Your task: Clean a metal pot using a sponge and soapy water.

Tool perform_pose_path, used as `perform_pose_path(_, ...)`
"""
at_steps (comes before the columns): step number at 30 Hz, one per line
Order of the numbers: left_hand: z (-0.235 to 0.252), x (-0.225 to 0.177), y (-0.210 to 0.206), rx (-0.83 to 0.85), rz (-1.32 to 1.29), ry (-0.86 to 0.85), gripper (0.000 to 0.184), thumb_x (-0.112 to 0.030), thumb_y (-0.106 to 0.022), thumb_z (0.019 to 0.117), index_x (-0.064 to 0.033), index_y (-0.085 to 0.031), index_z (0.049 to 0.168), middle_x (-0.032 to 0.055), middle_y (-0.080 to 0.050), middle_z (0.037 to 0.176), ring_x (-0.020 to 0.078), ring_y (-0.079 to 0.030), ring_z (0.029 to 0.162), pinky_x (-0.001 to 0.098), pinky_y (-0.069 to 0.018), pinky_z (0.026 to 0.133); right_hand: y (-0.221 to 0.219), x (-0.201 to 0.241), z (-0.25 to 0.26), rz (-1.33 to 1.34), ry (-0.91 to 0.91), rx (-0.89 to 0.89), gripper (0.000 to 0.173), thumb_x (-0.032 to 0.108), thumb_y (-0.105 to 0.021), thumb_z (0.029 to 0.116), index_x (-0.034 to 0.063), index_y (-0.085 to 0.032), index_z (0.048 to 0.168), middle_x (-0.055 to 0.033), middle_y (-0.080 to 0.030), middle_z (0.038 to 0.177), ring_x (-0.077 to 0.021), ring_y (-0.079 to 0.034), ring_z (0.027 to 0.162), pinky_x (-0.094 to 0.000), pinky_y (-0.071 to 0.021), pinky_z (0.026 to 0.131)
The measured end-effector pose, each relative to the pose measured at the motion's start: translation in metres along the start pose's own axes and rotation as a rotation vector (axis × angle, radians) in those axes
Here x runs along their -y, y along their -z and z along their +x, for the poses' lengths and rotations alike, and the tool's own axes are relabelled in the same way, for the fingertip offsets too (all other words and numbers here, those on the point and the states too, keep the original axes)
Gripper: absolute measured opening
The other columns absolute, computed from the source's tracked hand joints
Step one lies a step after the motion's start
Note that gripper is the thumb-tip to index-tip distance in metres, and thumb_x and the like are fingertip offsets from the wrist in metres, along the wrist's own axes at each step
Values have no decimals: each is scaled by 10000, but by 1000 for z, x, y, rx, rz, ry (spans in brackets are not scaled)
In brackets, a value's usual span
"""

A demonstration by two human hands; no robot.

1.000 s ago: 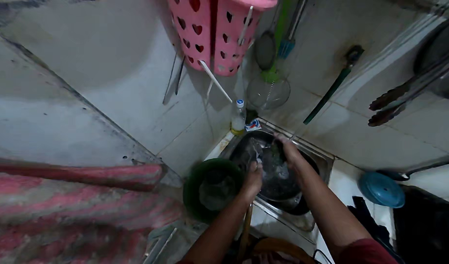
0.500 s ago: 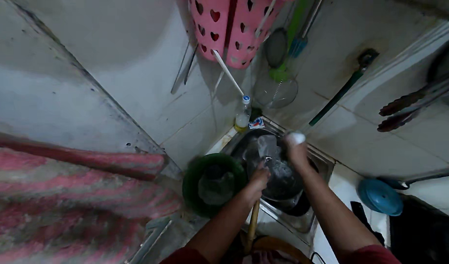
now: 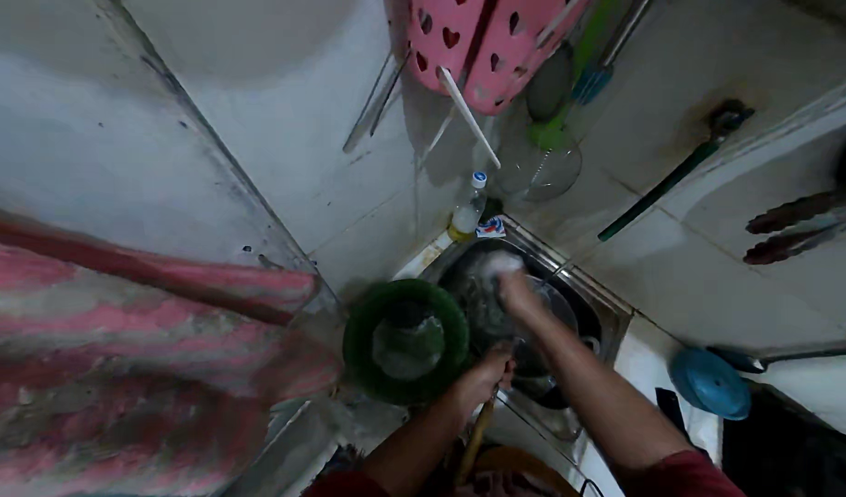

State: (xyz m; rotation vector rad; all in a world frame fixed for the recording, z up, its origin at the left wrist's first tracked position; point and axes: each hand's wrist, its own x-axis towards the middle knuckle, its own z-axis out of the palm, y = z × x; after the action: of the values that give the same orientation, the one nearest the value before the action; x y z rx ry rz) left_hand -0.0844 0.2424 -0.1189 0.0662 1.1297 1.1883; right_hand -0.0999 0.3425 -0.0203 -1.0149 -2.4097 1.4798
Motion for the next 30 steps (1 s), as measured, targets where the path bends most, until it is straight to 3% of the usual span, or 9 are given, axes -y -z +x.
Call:
perform_pose_path(2,-10,3,-2,-69,-22,21,97,-96,-474,1067,-98,-535,993,-32,-488,680,48,-429,511,193,-396,471,-46,0,-8,75,-10,250,258,72,-585,1012,-56,-622,1233,-202,-647,1185,-251,-618,1090,-408,-515,963)
perform_pose_path(5,-12,4,2,-128,-40,35,80,-52,-505,1044,-77,-548,980,-20,-514,692,54,-460,527,197,-419,487,-64,-17,3,76,78,397,365,72,-684,939,31,-670,1301,-187,-529,1466,-310,-461,1386,-478,-399,1142)
perform_pose_path(10,30,-3,1,-54,-143,38,353,-179,-346,1123,-159,-309,1473,-39,-375,705,48,-336,476,193,-311,416,14,-84,42,759,-225,-118,265,168,-406,1095,-10,-595,1147,-55,-645,825,-133,-643,727,-296,-568,729)
perform_pose_path(14,58,-26,-17,-29,-142,-14,285,-276,-331,1132,-132,-390,1371,-51,-345,691,46,-326,477,189,-306,423,67,-120,69,1249,-420,-382,164,254,-416,1096,135,-512,1038,12,-528,757,-73,-552,606,-214,-527,598)
perform_pose_path(18,89,-50,-38,-16,-205,-31,218,-300,-360,1124,-120,-482,1139,-58,-340,644,42,-311,453,177,-302,414,81,-108,77,1054,-453,-286,483,414,-329,1110,171,-429,704,47,-406,482,-56,-391,364,-205,-371,369)
perform_pose_path(21,104,-60,-57,-28,-279,-23,329,-374,-328,1123,-118,-465,969,-56,-316,584,50,-295,412,181,-305,390,80,-96,67,516,-356,-303,358,307,-315,1133,102,-506,910,21,-441,602,-74,-435,465,-224,-423,462)
perform_pose_path(23,107,-63,-68,-59,-267,-44,417,-447,-291,1115,-125,-486,934,-44,-350,590,63,-314,426,196,-312,402,84,-96,58,-20,-288,-263,274,171,-448,1105,-2,-616,1236,-174,-644,1025,-256,-633,885,-409,-542,812)
perform_pose_path(25,108,-59,-79,-124,-259,-78,446,-434,-274,1119,-106,-537,971,-2,-442,672,98,-393,509,240,-360,465,82,-102,53,-276,-277,-200,444,210,-609,1029,-16,-531,1404,-318,-526,1396,-451,-536,1287,-572,-450,1079)
perform_pose_path(30,104,-52,-87,-142,-280,-116,413,-344,-275,1133,-55,-565,1183,78,-556,898,162,-525,727,316,-459,627,72,-102,52,-319,-329,-183,798,143,-735,933,15,-283,1579,-327,-409,1509,-465,-476,1359,-566,-439,1105)
